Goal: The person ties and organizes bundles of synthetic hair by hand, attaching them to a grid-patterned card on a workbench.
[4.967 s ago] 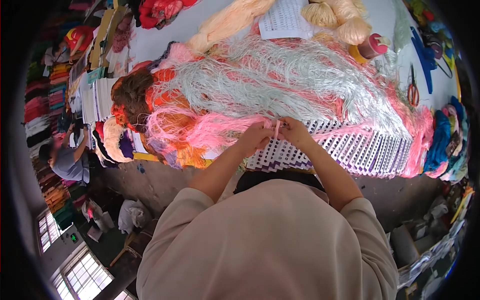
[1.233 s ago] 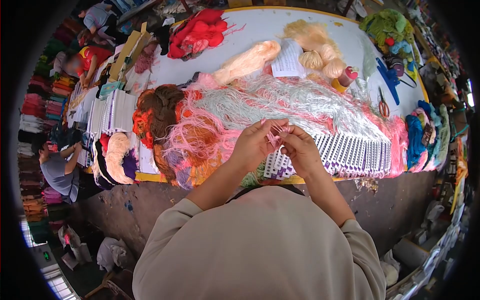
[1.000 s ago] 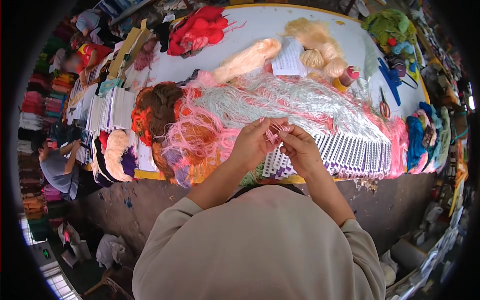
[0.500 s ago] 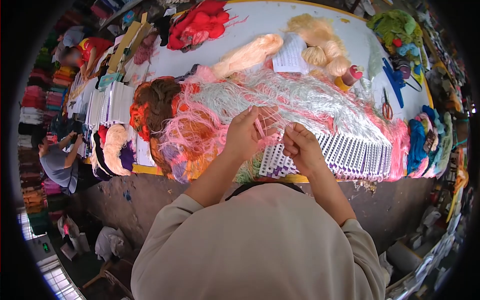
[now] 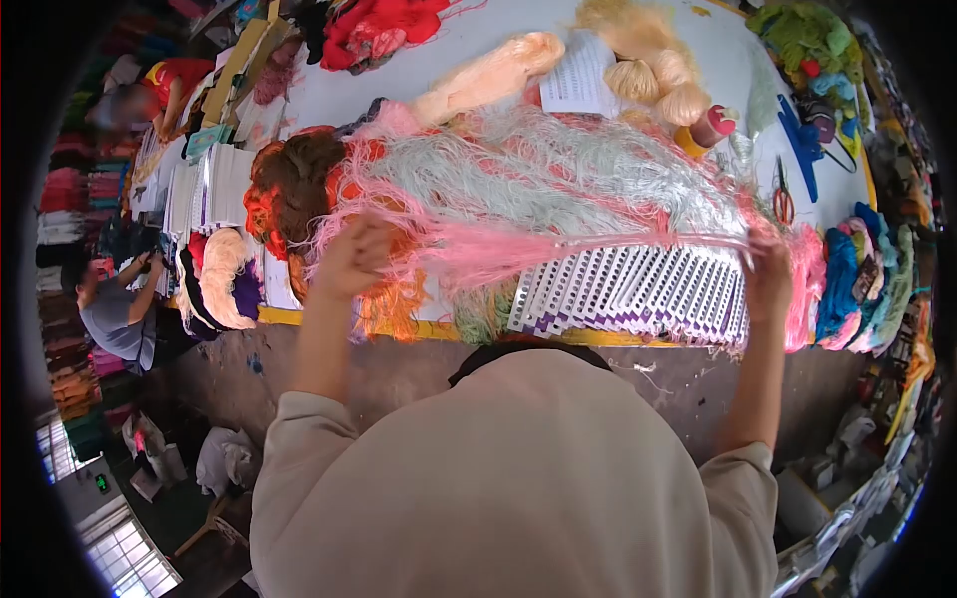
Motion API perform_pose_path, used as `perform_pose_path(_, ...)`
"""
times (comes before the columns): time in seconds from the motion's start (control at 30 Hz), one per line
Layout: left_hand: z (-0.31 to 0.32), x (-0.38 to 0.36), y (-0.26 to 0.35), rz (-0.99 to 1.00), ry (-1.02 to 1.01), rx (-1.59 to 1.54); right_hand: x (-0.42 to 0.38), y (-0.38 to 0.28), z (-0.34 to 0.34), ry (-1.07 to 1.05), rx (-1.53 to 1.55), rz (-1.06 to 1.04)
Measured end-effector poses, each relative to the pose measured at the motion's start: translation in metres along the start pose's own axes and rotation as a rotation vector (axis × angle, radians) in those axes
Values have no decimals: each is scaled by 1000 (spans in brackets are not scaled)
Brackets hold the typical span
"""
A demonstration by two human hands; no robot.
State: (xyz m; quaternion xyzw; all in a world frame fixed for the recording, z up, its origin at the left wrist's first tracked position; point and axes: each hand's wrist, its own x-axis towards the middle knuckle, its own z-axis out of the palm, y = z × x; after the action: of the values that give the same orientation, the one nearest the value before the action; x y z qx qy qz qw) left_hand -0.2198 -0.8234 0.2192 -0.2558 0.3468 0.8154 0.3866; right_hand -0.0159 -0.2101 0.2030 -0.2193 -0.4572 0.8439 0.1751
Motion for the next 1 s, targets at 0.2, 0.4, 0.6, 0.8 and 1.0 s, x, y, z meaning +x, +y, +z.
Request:
perform_pose_path(0.2,-177,-54,125,491,477,-31,27,-109,-278,451,-256,-69)
perform_pose_path(0.4,-180,-40,121,696,438,-50,37,-102,-315,626,-1093,-668)
perform_pose_path(0.6,-10,132,-115,-110,53,304,44,153,-40,-168,-1254,265)
perform_pose_path(0.8,64,216,-232,-21,178,1249,21,232,81,-534,-1128,196)
perform_pose_path(1.0,72,220,-243,67,185,1189,31,241,78,-564,-1073,359)
